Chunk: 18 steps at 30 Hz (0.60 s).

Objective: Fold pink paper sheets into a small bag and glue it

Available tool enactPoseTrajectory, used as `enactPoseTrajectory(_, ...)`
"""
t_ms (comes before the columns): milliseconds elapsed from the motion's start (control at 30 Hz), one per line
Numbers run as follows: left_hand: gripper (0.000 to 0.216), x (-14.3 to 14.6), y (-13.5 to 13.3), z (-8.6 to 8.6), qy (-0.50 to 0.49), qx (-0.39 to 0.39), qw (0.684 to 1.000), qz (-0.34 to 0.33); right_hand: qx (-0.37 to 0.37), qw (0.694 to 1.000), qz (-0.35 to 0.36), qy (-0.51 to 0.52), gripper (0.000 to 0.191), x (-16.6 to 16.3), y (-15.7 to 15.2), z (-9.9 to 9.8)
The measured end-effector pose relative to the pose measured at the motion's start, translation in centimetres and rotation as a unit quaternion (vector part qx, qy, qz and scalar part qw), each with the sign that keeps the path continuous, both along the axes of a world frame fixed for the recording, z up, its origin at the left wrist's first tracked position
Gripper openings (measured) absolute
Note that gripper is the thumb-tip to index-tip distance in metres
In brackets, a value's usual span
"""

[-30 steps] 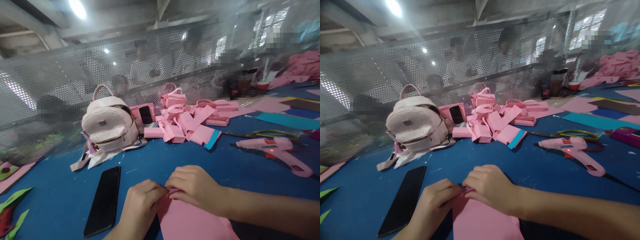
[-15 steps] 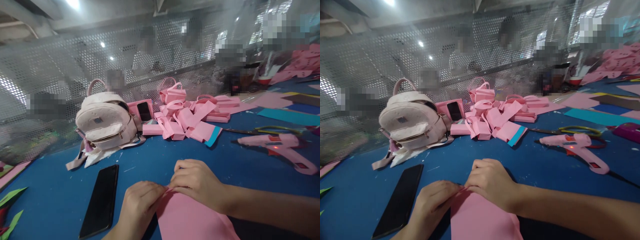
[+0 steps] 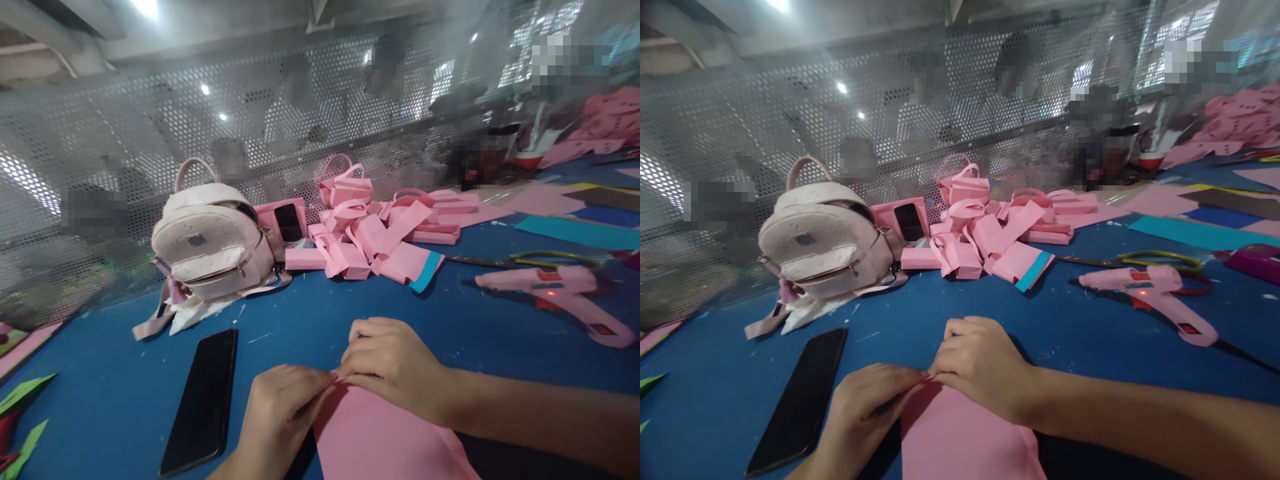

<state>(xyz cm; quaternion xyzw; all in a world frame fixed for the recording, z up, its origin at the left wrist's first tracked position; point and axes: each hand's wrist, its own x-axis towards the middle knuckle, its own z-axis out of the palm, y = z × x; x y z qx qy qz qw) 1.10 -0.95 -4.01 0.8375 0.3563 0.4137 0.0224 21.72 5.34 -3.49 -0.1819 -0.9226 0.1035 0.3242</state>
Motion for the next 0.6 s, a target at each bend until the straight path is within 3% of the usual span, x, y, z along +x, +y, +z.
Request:
enactPoseTrajectory(367,0.017,-0.4,-0.1,0.0,0.091,0.097,0.991,0.014,0.129,0.991,-0.001,-0.046,0.032,0.4,-0.1,-0.1)
enactPoseTrajectory(600,0.027,0.0,-1.0,0.0,0.202,0.208,0.957,0.009,0.175,0.976,0.017,-0.126,0.023,0.8,-0.2,-0.9)
